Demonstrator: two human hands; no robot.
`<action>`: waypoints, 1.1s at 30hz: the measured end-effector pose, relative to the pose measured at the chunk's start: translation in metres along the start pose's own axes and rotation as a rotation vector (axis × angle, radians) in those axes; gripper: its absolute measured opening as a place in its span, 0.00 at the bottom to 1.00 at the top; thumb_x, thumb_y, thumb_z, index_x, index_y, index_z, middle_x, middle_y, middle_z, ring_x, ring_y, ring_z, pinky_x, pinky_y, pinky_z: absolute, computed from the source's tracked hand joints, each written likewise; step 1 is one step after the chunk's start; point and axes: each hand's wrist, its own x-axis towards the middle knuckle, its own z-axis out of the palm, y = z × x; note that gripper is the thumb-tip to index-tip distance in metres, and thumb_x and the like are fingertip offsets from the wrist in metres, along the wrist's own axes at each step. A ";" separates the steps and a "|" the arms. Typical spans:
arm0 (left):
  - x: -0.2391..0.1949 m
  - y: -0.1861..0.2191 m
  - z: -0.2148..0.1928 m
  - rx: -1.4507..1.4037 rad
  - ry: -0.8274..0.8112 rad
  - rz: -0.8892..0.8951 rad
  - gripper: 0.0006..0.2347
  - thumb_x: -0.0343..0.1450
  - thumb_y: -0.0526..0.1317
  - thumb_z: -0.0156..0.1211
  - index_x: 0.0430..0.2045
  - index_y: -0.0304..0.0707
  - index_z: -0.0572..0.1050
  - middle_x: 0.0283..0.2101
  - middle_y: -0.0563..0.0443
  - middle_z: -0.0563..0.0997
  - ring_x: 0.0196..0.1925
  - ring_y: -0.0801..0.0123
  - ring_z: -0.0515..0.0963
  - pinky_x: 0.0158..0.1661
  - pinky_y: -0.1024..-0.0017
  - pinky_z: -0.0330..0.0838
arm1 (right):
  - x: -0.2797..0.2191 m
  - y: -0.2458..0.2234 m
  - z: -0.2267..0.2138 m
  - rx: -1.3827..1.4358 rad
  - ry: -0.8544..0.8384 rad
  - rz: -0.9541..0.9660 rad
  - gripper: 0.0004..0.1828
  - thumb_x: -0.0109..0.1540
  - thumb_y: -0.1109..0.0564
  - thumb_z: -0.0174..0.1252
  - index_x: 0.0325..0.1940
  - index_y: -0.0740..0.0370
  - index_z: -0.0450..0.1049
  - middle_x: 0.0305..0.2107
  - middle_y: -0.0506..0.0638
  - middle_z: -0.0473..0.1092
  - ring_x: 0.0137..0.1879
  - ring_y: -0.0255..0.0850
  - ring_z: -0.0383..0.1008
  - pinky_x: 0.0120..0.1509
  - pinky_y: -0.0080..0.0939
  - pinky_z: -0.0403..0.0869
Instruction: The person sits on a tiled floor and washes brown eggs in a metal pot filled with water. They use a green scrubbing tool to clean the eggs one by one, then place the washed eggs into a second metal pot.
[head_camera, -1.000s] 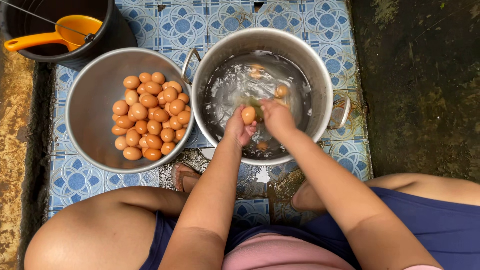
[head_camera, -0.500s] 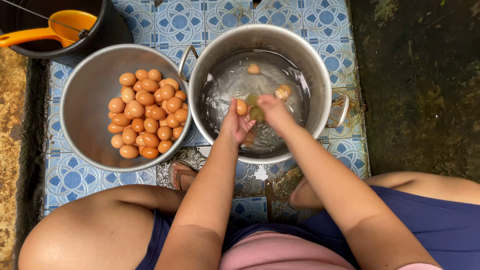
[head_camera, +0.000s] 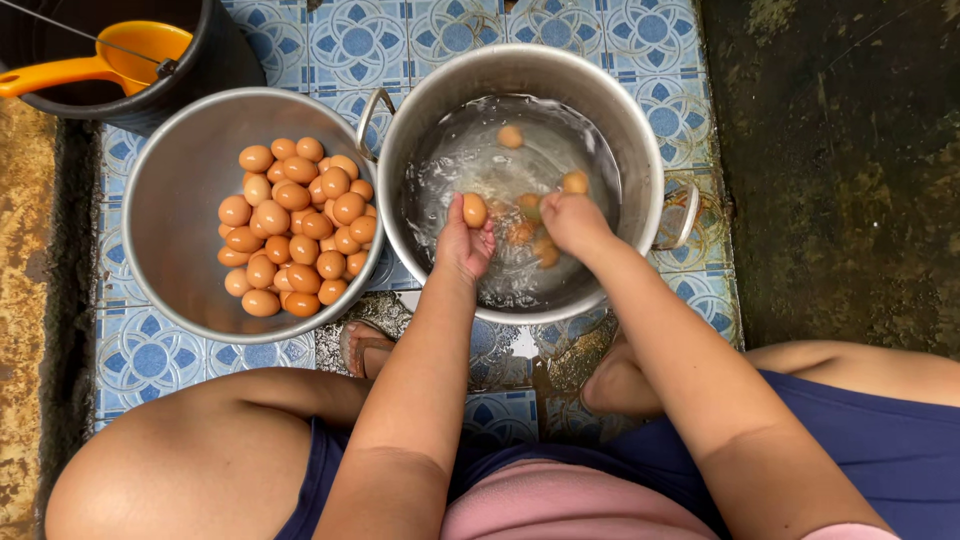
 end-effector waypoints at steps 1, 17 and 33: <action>-0.007 0.000 0.006 0.001 -0.002 0.005 0.22 0.70 0.65 0.57 0.36 0.47 0.75 0.33 0.53 0.81 0.26 0.71 0.81 0.27 0.79 0.79 | -0.012 -0.009 -0.002 0.002 0.003 -0.005 0.15 0.65 0.43 0.51 0.42 0.44 0.82 0.38 0.51 0.80 0.52 0.52 0.79 0.55 0.54 0.77; -0.098 0.011 0.064 -0.033 -0.004 0.005 0.16 0.69 0.55 0.65 0.31 0.41 0.77 0.28 0.48 0.82 0.20 0.67 0.80 0.21 0.79 0.73 | -0.073 -0.123 -0.028 0.377 0.010 -0.172 0.13 0.68 0.52 0.53 0.51 0.55 0.79 0.54 0.58 0.73 0.64 0.55 0.70 0.65 0.52 0.70; -0.017 -0.008 0.018 0.084 -0.051 0.054 0.17 0.76 0.56 0.41 0.39 0.50 0.77 0.33 0.44 0.86 0.19 0.68 0.82 0.18 0.82 0.72 | -0.024 0.008 0.016 -0.314 -0.283 0.007 0.16 0.63 0.48 0.51 0.40 0.55 0.83 0.35 0.59 0.80 0.49 0.57 0.81 0.50 0.56 0.79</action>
